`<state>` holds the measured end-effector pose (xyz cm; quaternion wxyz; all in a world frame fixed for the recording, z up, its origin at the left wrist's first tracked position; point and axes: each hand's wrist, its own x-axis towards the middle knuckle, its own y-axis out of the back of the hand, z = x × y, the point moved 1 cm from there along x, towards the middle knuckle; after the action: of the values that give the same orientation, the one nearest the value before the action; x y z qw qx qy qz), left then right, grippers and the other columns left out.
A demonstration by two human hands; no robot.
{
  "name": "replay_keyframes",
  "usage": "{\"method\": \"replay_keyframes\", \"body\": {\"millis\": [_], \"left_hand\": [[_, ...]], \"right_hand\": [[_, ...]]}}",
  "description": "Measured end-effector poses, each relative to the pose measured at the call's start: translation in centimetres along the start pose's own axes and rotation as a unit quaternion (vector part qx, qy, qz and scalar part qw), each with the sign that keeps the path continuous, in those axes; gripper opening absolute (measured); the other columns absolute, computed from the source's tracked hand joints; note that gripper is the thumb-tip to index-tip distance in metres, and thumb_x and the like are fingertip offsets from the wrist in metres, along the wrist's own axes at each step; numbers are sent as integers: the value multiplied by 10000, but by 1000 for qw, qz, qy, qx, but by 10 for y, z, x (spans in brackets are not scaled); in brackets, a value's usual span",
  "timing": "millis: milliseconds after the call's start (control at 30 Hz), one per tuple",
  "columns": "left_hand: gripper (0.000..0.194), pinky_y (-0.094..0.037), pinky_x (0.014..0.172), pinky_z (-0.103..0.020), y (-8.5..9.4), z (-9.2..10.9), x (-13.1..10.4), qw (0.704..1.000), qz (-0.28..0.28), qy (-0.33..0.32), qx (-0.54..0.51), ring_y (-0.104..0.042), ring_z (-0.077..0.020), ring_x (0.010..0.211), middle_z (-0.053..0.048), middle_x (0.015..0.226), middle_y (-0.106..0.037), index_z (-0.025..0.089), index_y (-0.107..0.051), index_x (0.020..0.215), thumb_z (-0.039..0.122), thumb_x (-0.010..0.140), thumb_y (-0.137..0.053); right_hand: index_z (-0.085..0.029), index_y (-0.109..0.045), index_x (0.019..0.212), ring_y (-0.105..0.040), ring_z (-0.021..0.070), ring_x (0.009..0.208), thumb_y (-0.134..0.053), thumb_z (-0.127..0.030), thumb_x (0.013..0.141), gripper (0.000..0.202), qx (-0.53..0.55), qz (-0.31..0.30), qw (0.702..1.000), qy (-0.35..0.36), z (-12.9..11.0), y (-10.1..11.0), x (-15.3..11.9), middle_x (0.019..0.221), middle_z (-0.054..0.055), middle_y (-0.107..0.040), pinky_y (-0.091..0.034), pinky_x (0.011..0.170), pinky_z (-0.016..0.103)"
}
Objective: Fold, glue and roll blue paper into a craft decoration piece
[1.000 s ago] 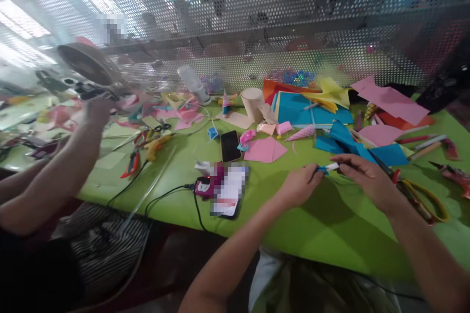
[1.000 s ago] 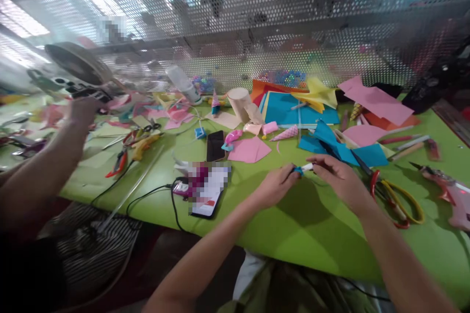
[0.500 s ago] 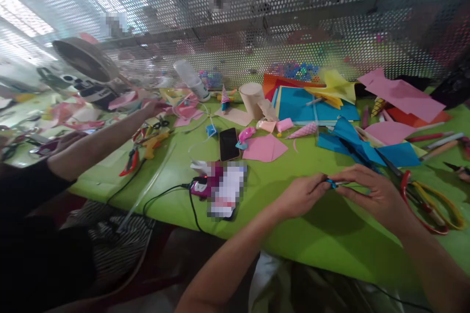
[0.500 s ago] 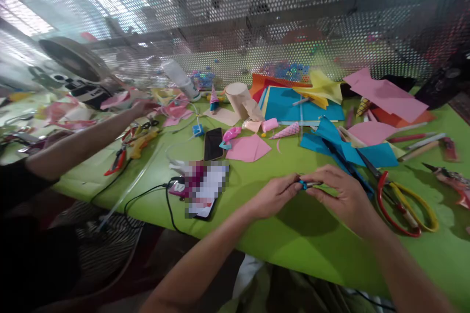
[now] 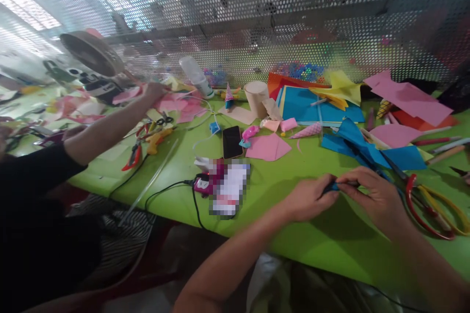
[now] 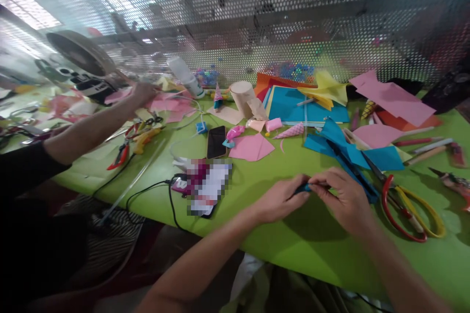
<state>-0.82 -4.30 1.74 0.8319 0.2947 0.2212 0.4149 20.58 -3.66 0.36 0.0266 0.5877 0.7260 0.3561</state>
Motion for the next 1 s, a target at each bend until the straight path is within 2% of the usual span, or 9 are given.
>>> {"method": "replay_keyframes", "body": {"millis": [100,267,433,567,700,1000], "left_hand": [[299,-535,824,-335,-5,0,3,997,11,-1,81,-758,-261,980,-79,1135,-781,226,-549,1318,427,1100,-516],[255,-499,781,-303,-5,1,7,990,30,1,136,-743,-238,963,-65,1084,-764,233,-585,1144,437,1147,-431],[276,-434,701,-277,4,0,5,998,36,12,52,-671,-194,826,-16,908,-694,238,-581,1055,433,1152,-411],[287,-427,694,-258,7,-3,2,999,26,-4,-37,-627,-173,813,5,850,-630,237,-574,1016,437,1148,-415],[267,-453,730,-256,7,-6,0,997,13,-19,-70,-623,-167,834,1,898,-642,233,-569,1035,424,1145,-418],[230,-442,697,-274,-2,-10,4,996,10,5,90,-680,-196,800,-3,868,-690,245,-585,1151,463,1087,-548]], "right_hand": [[-298,-771,983,-707,250,842,-712,-424,1020,144,0,4,1000,-30,0,-3,-2,928,43,-737,-597,778,400],[-286,-762,999,-733,263,875,-689,-481,1025,210,-12,-5,998,-55,1,-2,-2,968,57,-778,-603,786,396],[-304,-750,1188,-780,298,988,-693,-496,1014,266,0,-3,1000,-30,1,7,1,1112,82,-816,-640,861,433],[-331,-787,1177,-786,305,994,-668,-458,1038,223,-22,-22,999,9,1,12,2,1089,68,-827,-644,895,469],[-304,-785,1136,-787,308,992,-643,-478,1060,237,-63,-23,997,37,1,15,4,1063,85,-826,-633,885,457],[-295,-761,1082,-742,312,945,-507,-514,1112,336,-139,-80,985,67,-4,9,6,973,101,-794,-573,852,446]]}}
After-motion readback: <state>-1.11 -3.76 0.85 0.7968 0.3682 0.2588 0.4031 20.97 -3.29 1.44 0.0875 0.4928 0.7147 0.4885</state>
